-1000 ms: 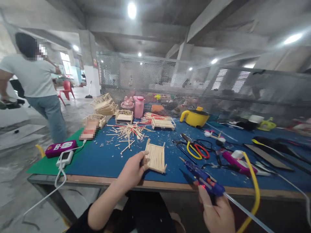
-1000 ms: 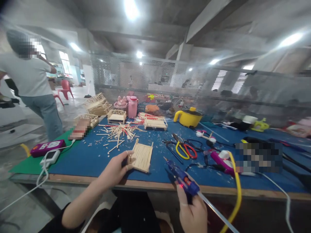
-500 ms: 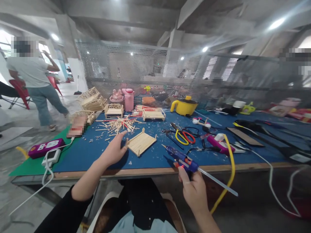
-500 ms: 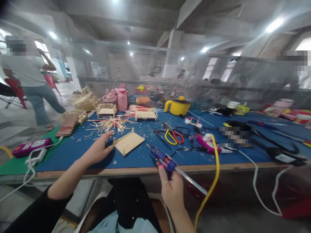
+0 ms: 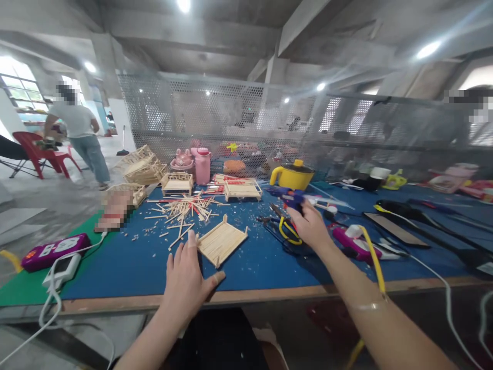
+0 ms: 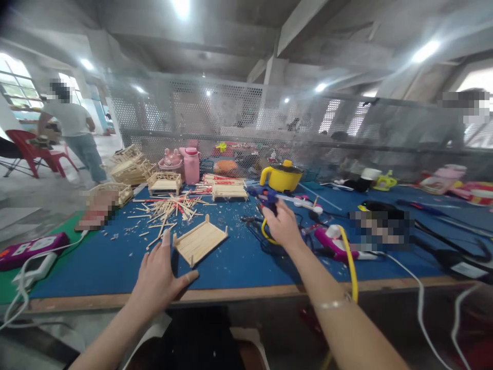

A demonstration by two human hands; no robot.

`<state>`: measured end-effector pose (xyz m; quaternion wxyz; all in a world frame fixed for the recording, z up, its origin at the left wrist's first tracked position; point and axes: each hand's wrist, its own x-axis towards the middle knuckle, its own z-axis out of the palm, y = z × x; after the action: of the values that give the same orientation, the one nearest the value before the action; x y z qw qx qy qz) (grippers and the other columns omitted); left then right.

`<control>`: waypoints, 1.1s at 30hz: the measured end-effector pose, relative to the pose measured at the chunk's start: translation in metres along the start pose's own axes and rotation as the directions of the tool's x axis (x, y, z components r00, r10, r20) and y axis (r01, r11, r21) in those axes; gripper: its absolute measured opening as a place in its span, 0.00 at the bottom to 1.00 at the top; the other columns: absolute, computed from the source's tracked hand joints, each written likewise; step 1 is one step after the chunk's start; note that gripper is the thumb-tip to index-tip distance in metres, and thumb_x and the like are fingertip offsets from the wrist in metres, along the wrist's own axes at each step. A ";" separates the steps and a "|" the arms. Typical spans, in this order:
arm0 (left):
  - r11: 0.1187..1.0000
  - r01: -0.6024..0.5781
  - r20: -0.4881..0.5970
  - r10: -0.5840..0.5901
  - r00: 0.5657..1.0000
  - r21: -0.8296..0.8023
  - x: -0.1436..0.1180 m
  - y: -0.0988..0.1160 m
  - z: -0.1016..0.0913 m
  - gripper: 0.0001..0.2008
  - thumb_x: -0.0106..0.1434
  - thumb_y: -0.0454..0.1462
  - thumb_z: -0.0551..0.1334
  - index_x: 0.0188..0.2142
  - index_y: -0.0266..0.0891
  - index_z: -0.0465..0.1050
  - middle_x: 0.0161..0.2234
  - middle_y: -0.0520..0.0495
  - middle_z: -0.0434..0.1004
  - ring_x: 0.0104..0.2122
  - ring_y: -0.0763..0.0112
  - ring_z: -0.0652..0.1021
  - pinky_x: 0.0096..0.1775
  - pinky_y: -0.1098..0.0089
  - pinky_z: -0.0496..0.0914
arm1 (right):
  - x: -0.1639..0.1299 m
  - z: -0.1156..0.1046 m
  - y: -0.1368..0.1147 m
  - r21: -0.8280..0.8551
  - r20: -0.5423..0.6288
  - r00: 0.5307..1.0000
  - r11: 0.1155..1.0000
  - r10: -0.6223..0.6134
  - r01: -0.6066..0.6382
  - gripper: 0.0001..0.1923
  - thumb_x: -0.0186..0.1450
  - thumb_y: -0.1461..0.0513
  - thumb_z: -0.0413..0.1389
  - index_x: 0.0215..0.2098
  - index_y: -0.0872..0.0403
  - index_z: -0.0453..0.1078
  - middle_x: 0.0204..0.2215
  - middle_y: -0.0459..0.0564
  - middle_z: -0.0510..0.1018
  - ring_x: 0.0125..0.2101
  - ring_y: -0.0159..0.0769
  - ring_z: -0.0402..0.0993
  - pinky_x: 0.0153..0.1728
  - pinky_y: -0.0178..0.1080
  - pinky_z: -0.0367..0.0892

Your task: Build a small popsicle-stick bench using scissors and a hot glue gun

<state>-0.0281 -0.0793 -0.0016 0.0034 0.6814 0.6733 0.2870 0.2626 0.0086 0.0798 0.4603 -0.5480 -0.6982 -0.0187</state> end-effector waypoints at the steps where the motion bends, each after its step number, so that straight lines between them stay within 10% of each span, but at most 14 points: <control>1: 1.000 -0.005 -0.015 0.005 1.000 0.009 -0.003 -0.001 0.002 0.49 0.55 0.52 0.59 0.65 0.34 0.33 0.61 0.32 0.57 0.60 0.45 0.60 0.57 0.45 0.53 | 0.024 0.006 0.005 -0.104 0.102 0.994 0.993 -0.035 0.046 0.17 0.62 0.58 0.50 0.46 0.54 0.70 0.41 0.54 0.78 0.42 0.45 0.72 0.43 0.43 0.65; 6: 1.000 -0.030 -0.039 0.030 0.999 0.005 -0.011 -0.013 0.016 0.51 0.57 0.53 0.57 0.65 0.35 0.23 0.58 0.33 0.64 0.56 0.47 0.67 0.53 0.49 0.61 | 0.114 0.056 0.017 -0.375 0.483 0.866 0.864 -0.128 0.337 0.22 0.65 0.61 0.47 0.58 0.48 0.63 0.55 0.51 0.71 0.53 0.45 0.66 0.51 0.46 0.59; 14: 0.998 -0.054 -0.078 0.055 0.995 0.010 -0.010 -0.020 0.027 0.53 0.55 0.51 0.60 0.65 0.37 0.22 0.55 0.32 0.69 0.53 0.48 0.71 0.51 0.46 0.63 | 0.151 0.129 0.027 -0.428 0.514 0.858 0.864 -0.007 0.264 0.26 0.58 0.63 0.52 0.56 0.53 0.65 0.53 0.58 0.72 0.49 0.52 0.69 0.47 0.54 0.62; 21: 0.996 -0.037 0.120 0.047 0.992 -0.080 -0.009 -0.018 0.011 0.55 0.55 0.53 0.59 0.65 0.38 0.19 0.58 0.31 0.64 0.59 0.46 0.64 0.56 0.40 0.53 | 0.055 0.090 0.007 -0.187 0.461 0.887 0.977 -0.008 0.106 0.30 0.57 0.73 0.42 0.56 0.55 0.64 0.44 0.53 0.78 0.44 0.36 0.74 0.48 0.40 0.65; 27: 0.986 -0.037 0.262 0.079 0.962 -0.162 0.017 -0.012 -0.003 0.56 0.49 0.51 0.64 0.65 0.38 0.28 0.60 0.29 0.59 0.61 0.46 0.58 0.56 0.34 0.36 | -0.040 0.057 -0.018 0.155 0.652 0.758 0.974 0.024 -0.164 0.47 0.47 0.76 0.42 0.66 0.54 0.45 0.49 0.50 0.77 0.55 0.35 0.67 0.57 0.44 0.57; 33: 0.983 -0.107 0.396 0.158 0.905 -0.147 0.044 -0.020 -0.018 0.53 0.48 0.53 0.64 0.65 0.40 0.38 0.63 0.31 0.52 0.63 0.45 0.54 0.56 0.33 0.39 | -0.079 0.045 -0.035 0.171 0.527 0.843 0.960 0.102 -0.223 0.42 0.51 0.74 0.43 0.65 0.54 0.46 0.46 0.50 0.78 0.51 0.37 0.69 0.56 0.47 0.59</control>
<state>-0.0565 -0.0442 0.0226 0.1650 0.7688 0.5912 0.1796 0.2053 -0.0401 0.0182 0.3167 -0.5347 -0.7436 0.2468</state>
